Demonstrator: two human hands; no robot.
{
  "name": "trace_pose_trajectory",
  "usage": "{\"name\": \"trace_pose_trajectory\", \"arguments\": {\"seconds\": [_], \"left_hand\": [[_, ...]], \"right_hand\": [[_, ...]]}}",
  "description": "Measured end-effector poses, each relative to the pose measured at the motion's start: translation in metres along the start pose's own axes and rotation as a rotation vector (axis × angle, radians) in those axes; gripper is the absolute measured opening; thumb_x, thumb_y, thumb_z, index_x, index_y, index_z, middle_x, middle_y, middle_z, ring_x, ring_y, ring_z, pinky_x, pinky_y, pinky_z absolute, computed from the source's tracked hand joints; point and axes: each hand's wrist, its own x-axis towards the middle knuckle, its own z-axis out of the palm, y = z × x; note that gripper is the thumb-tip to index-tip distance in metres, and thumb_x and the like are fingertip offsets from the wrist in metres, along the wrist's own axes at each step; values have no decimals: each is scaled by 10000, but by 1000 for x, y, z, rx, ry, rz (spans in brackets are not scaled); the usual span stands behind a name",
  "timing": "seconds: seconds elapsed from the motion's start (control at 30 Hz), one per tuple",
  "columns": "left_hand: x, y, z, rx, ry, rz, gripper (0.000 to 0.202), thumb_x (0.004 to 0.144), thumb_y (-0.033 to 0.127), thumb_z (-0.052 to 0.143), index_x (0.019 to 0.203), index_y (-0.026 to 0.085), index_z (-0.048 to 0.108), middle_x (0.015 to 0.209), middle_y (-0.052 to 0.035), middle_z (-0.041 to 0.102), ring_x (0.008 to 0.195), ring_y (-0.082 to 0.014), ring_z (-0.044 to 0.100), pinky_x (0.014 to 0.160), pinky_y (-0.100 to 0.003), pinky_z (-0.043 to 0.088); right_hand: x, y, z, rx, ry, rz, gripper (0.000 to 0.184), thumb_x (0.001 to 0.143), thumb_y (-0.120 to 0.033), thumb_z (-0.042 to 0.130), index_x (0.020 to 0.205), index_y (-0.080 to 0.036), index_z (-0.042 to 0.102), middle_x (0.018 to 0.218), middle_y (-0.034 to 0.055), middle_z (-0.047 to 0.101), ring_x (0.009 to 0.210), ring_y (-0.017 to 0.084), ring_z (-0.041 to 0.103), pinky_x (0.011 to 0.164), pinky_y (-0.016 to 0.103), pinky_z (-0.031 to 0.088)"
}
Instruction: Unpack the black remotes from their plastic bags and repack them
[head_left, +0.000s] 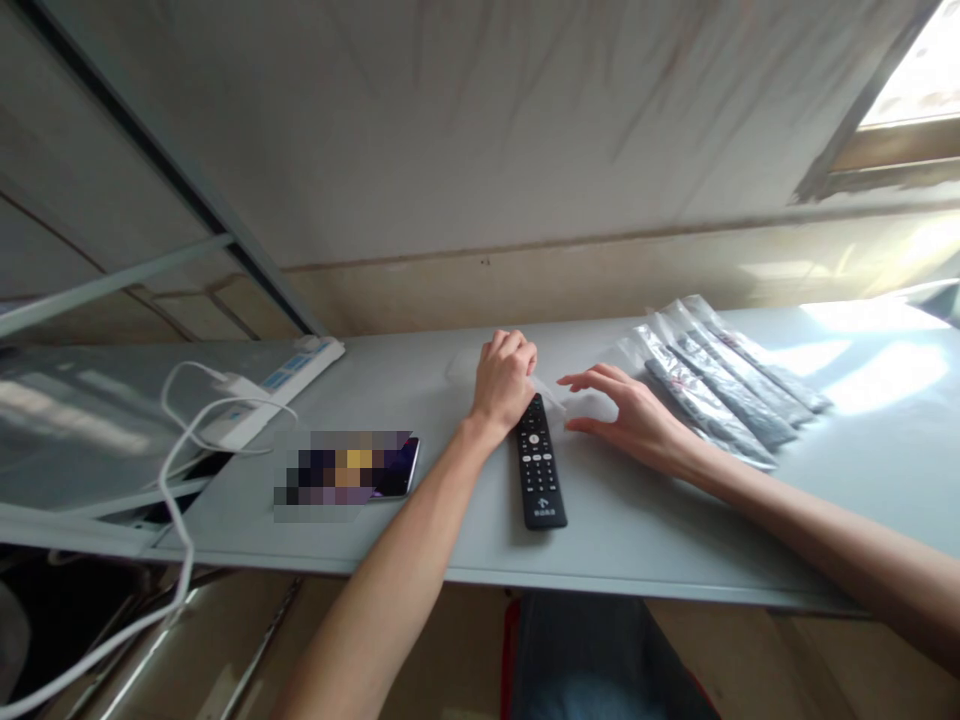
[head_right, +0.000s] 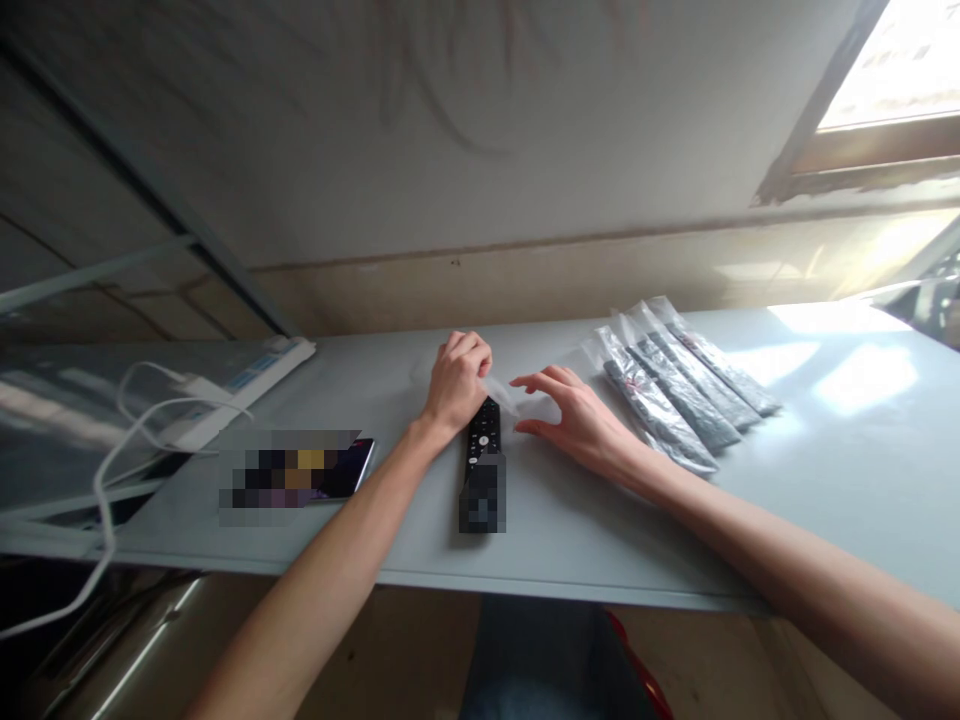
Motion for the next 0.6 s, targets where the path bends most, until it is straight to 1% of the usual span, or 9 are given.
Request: {"name": "trace_pose_trajectory", "arguments": {"seconds": [0.07, 0.13, 0.2, 0.27, 0.4, 0.5, 0.6], "left_hand": [[0, 0, 1, -13, 1, 8, 323, 841, -74, 499, 721, 224, 537, 959, -74, 709, 1033, -277, 581, 877, -422, 482], [1, 0, 1, -33, 13, 24, 325, 840, -77, 498, 725, 224, 544, 952, -68, 720, 1050, -273, 591, 897, -425, 487], [1, 0, 0, -46, 30, 44, 326, 832, -81, 511, 718, 221, 550, 998, -69, 736, 1098, -273, 597, 934, -432, 490], [1, 1, -1, -45, 42, 65, 323, 829, -79, 527, 705, 217, 554, 1076, -72, 743, 1154, -277, 594, 966, -439, 491], [1, 4, -1, -35, 46, 108, 296, 837, -54, 564, 708, 213, 575, 1174, -78, 724, 1194, -279, 593, 996, -440, 497], [1, 4, -1, -24, 55, 110, 288, 830, -56, 561, 724, 212, 580, 1210, -92, 706, 1191, -278, 599, 1010, -438, 500], [1, 4, -1, -20, 77, 100, 305, 820, -75, 516, 715, 210, 551, 1254, -105, 694, 1206, -277, 610, 1012, -433, 500]], "right_hand": [[-1, -2, 2, 9, -16, 13, 482, 892, -279, 855, 1349, -293, 701, 1257, 78, 725, 1076, 280, 735, 923, 445, 624], [-1, -6, 3, 11, -22, 12, 477, 892, -268, 854, 1344, -301, 706, 1261, 71, 723, 1069, 272, 739, 918, 431, 626], [-1, -9, 4, 16, -18, 14, 442, 906, -256, 838, 1328, -302, 716, 1247, 70, 726, 1056, 265, 740, 913, 422, 622], [0, -12, 4, 30, 4, 14, 364, 932, -253, 808, 1288, -291, 738, 1211, 73, 734, 1047, 262, 737, 919, 423, 612], [2, -14, 1, 50, 111, -22, 156, 988, -256, 734, 1127, -263, 804, 1062, 74, 746, 999, 260, 709, 902, 429, 584], [3, -12, -3, 31, 218, -42, 147, 1012, -245, 694, 1052, -274, 832, 993, 68, 754, 958, 256, 682, 877, 427, 561], [5, -10, -5, 25, 287, -18, 167, 1031, -286, 673, 1030, -274, 839, 975, 68, 765, 925, 251, 679, 853, 422, 554]]}}
